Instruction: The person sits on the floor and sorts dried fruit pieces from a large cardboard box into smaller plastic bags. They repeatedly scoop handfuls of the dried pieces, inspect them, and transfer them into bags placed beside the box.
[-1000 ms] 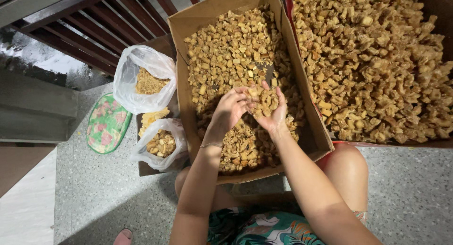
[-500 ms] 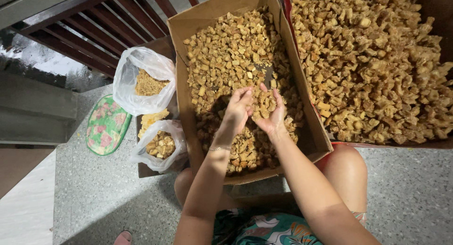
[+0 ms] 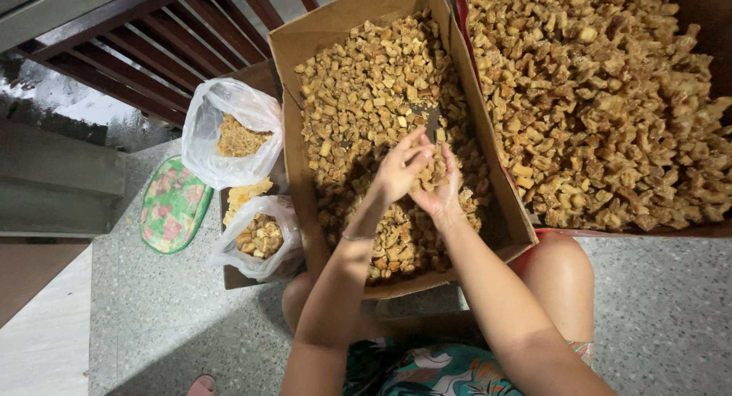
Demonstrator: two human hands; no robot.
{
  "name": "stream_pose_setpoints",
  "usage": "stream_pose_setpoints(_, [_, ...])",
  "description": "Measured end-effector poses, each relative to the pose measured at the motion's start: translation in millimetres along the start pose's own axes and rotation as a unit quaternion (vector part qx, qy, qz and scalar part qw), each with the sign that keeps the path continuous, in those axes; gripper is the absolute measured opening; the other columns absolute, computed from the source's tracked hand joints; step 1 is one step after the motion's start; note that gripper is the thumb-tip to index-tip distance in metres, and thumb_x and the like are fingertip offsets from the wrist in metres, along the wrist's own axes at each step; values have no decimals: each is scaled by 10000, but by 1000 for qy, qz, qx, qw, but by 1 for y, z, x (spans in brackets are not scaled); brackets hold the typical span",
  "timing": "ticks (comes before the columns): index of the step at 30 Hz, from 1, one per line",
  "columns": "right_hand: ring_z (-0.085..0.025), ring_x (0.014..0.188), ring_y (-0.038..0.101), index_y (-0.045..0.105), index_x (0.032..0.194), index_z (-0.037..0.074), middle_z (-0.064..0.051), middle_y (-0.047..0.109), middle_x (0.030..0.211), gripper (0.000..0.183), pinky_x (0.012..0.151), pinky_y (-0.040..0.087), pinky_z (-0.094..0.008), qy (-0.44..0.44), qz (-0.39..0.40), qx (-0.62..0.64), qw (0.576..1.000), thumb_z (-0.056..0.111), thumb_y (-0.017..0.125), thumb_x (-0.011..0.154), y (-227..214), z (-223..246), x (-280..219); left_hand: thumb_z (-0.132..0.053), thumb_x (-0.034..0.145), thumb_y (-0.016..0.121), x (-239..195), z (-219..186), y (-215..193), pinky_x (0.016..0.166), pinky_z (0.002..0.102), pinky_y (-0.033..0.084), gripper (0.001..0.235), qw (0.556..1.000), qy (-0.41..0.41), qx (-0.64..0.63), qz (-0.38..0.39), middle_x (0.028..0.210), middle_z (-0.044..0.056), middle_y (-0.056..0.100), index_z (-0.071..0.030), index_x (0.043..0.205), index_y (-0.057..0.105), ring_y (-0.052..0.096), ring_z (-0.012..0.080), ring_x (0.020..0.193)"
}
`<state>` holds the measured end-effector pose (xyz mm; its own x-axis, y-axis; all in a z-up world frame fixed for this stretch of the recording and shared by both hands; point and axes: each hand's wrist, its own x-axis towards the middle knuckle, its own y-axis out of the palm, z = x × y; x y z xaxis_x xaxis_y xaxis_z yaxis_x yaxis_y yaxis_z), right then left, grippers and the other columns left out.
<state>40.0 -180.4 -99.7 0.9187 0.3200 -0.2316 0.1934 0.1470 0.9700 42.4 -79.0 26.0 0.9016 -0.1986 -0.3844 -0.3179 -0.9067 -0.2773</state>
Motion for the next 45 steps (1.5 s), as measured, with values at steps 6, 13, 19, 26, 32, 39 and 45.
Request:
stream_pose_setpoints(6, [-320, 1314, 558, 597, 1417, 110, -163, 588, 1413, 628, 1121, 501, -475, 7, -37, 14, 999, 550, 550, 971, -6, 2, 2, -275, 1072, 436, -1, 6, -15, 1213, 473, 374, 540, 988, 108, -104, 44, 1527, 148, 533, -73, 1569, 372, 490, 300, 1429])
stream_pose_setpoints(13, [-278, 1216, 574, 645, 1332, 202, -118, 604, 1368, 475, 1009, 536, -495, -12, -30, 40, 999, 483, 601, 951, -7, 1, 4, -392, 1035, 468, -33, 30, -51, 1049, 395, 506, 508, 967, 144, -116, -176, 1404, 167, 643, -59, 1415, 518, 603, 265, 1296])
stream_pose_setpoints(19, [-295, 1124, 611, 701, 1171, 177, -129, 652, 1245, 364, 922, 568, -469, -43, -57, 75, 995, 438, 653, 922, 22, 17, -13, -355, 1040, 605, 10, 172, -40, 900, 306, 517, 361, 883, 207, -65, -417, 1101, 103, 712, -20, 1149, 685, 639, 215, 988])
stream_pose_setpoints(26, [-262, 956, 660, 687, 997, 119, -129, 710, 992, 296, 837, 583, -372, -56, 56, 52, 996, 405, 611, 990, 87, 103, -44, -188, 1011, 622, 30, 225, -45, 859, 263, 502, 197, 884, 188, -125, -409, 1097, 11, 666, -64, 1156, 671, 597, 117, 967])
stream_pose_setpoints(32, [-349, 1094, 383, 323, 1358, 128, -148, 288, 1232, 667, 833, 526, -606, -217, -305, 17, 927, 664, 429, 976, 153, 251, 31, -149, 1012, 632, 30, 229, -45, 896, 246, 485, 165, 883, 206, -125, -403, 1099, 4, 671, -57, 1143, 669, 607, 107, 997])
stream_pose_setpoints(39, [-570, 1289, 589, 270, 1546, 67, -330, 313, 1526, 677, 980, 593, -691, -220, -264, -160, 925, 307, 593, 1002, 108, 282, 49, -140, 995, 639, 36, 228, -41, 859, 256, 495, 162, 898, 178, -105, -389, 1046, 34, 677, -51, 1125, 674, 606, 128, 942])
stream_pose_setpoints(45, [-179, 696, 605, 601, 1123, 11, -75, 621, 800, 106, 663, 575, -295, -162, -127, -270, 941, 70, 540, 1059, 69, 138, 33, -189, 1034, 582, 44, 239, -39, 925, 324, 496, 183, 917, 141, 66, -367, 1123, 91, 692, -48, 1117, 665, 656, 209, 1049])
